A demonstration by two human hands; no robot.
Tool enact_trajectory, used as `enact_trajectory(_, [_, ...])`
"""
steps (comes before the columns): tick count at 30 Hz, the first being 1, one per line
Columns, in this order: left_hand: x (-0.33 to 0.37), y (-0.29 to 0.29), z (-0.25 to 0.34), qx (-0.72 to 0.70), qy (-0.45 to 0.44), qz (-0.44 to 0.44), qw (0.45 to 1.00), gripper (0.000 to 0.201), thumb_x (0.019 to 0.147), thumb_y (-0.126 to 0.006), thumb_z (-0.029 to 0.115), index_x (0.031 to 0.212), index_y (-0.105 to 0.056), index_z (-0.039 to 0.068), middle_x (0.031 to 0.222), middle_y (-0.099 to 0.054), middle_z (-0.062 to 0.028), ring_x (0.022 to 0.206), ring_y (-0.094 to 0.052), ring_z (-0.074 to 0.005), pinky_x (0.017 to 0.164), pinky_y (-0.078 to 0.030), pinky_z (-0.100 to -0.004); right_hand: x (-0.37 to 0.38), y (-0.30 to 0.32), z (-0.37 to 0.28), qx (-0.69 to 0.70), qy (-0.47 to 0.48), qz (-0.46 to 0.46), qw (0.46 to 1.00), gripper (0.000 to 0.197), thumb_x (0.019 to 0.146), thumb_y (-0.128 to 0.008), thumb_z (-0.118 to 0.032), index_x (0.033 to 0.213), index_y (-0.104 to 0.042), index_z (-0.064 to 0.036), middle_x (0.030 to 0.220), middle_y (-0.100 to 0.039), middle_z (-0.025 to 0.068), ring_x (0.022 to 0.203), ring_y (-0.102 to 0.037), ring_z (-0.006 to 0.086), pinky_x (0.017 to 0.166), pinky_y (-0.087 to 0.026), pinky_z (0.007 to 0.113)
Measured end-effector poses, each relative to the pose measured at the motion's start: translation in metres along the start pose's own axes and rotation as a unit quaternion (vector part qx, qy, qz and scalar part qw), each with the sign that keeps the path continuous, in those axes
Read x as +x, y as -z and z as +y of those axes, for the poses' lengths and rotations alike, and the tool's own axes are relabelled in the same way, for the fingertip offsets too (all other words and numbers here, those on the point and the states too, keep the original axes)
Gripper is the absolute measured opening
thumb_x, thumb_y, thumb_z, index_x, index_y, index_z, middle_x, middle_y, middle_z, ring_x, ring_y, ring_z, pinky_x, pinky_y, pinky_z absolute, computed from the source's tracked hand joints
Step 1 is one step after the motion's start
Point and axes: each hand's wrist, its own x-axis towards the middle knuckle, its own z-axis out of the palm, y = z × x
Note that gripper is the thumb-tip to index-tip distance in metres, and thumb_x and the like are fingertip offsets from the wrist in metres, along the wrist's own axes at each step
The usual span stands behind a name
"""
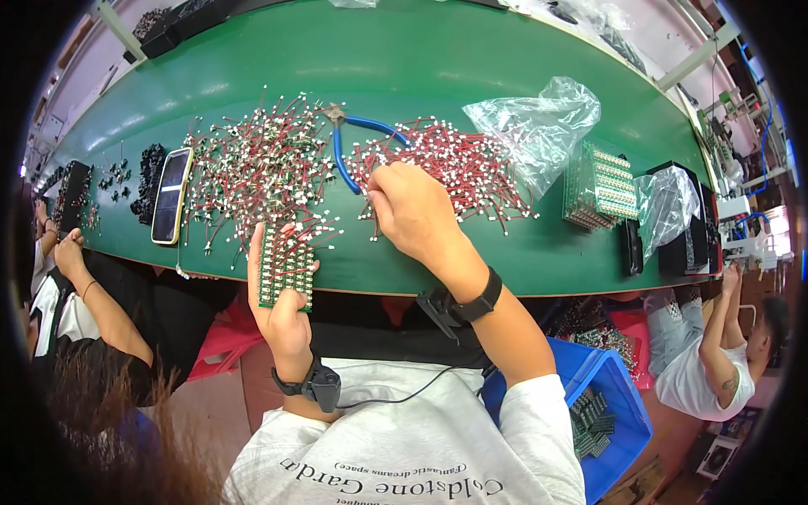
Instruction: The person picks up red wires one at a time from a pile and inserts them into a green circuit board.
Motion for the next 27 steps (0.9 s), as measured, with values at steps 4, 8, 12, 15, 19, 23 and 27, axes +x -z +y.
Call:
enact_trajectory(4, [0.0, -0.006, -0.005, -0.013, -0.008, 0.0, 1.0, 0.09, 0.061, -0.037, -0.009, 0.15, -0.03, -0.004, 0.133, -0.054, -0.0215, 0.107, -0.062, -0.0233, 0.09, -0.055, -0.0352, -0.003, 0.014, -0.012, 0.148, -0.04, 0.015, 0.988, 0.008, 0.084, -0.066, -0.001, 0.092, -0.066, -0.0006, 0.083, -0.066, 0.0108, 0.069, -0.063, 0.0214, 0.063, -0.049, 0.031])
enact_trajectory(8, [-0.001, -0.018, -0.004, -0.046, 0.02, 0.002, 0.999, 0.089, 0.061, -0.038, -0.008, 0.15, -0.029, -0.003, 0.13, -0.056, -0.0203, 0.104, -0.064, -0.0234, 0.089, -0.056, -0.0357, -0.015, 0.034, -0.031, 0.242, -0.126, -0.045, 0.961, 0.007, 0.087, -0.065, 0.0, 0.093, -0.065, 0.0023, 0.08, -0.066, 0.0044, 0.071, -0.059, 0.0072, 0.063, -0.048, 0.024])
enact_trajectory(12, [-0.002, -0.026, -0.012, -0.062, 0.027, -0.011, 0.998, 0.087, 0.066, -0.04, -0.01, 0.151, -0.029, -0.001, 0.128, -0.058, -0.0151, 0.097, -0.063, -0.0175, 0.078, -0.052, -0.0253, -0.029, 0.042, -0.043, 0.352, -0.218, -0.093, 0.906, 0.005, 0.091, -0.064, -0.002, 0.093, -0.064, 0.0026, 0.081, -0.064, 0.0006, 0.072, -0.058, 0.0044, 0.064, -0.047, 0.021])
enact_trajectory(15, [-0.004, -0.029, -0.014, -0.049, 0.038, -0.034, 0.997, 0.083, 0.071, -0.041, -0.011, 0.152, -0.029, 0.0, 0.134, -0.054, -0.0129, 0.099, -0.059, -0.0131, 0.078, -0.05, -0.0226, -0.041, 0.044, -0.056, 0.357, -0.187, -0.037, 0.914, 0.01, 0.088, -0.066, -0.008, 0.088, -0.065, 0.0018, 0.067, -0.063, 0.0031, 0.058, -0.056, 0.0052, 0.051, -0.044, 0.025])
enact_trajectory(19, [-0.007, -0.042, -0.021, -0.055, 0.009, -0.049, 0.997, 0.08, 0.075, -0.041, -0.013, 0.153, -0.027, -0.001, 0.134, -0.052, -0.0122, 0.102, -0.057, -0.0127, 0.086, -0.05, -0.0241, -0.048, 0.053, -0.089, 0.232, -0.027, -0.014, 0.972, 0.005, 0.08, -0.07, 0.0, 0.084, -0.067, 0.0003, 0.065, -0.061, 0.0041, 0.05, -0.054, 0.0076, 0.045, -0.041, 0.024])
enact_trajectory(23, [-0.013, -0.05, -0.019, -0.027, -0.037, -0.08, 0.996, 0.068, 0.089, -0.052, -0.003, 0.152, -0.027, 0.0, 0.134, -0.054, -0.0155, 0.11, -0.059, -0.0174, 0.094, -0.049, -0.0317, -0.049, 0.038, -0.09, 0.235, -0.01, -0.027, 0.972, 0.011, 0.077, -0.071, 0.002, 0.087, -0.067, 0.0001, 0.07, -0.06, 0.008, 0.052, -0.056, 0.0153, 0.047, -0.043, 0.028])
enact_trajectory(27, [-0.014, -0.048, -0.027, -0.034, -0.035, -0.079, 0.996, 0.069, 0.089, -0.055, 0.001, 0.152, -0.026, -0.003, 0.128, -0.055, -0.0141, 0.099, -0.057, -0.0147, 0.087, -0.049, -0.0267, -0.047, 0.028, -0.079, 0.169, 0.038, 0.031, 0.984, 0.014, 0.076, -0.071, 0.003, 0.089, -0.066, 0.0001, 0.074, -0.06, 0.009, 0.06, -0.059, 0.0211, 0.053, -0.047, 0.031])
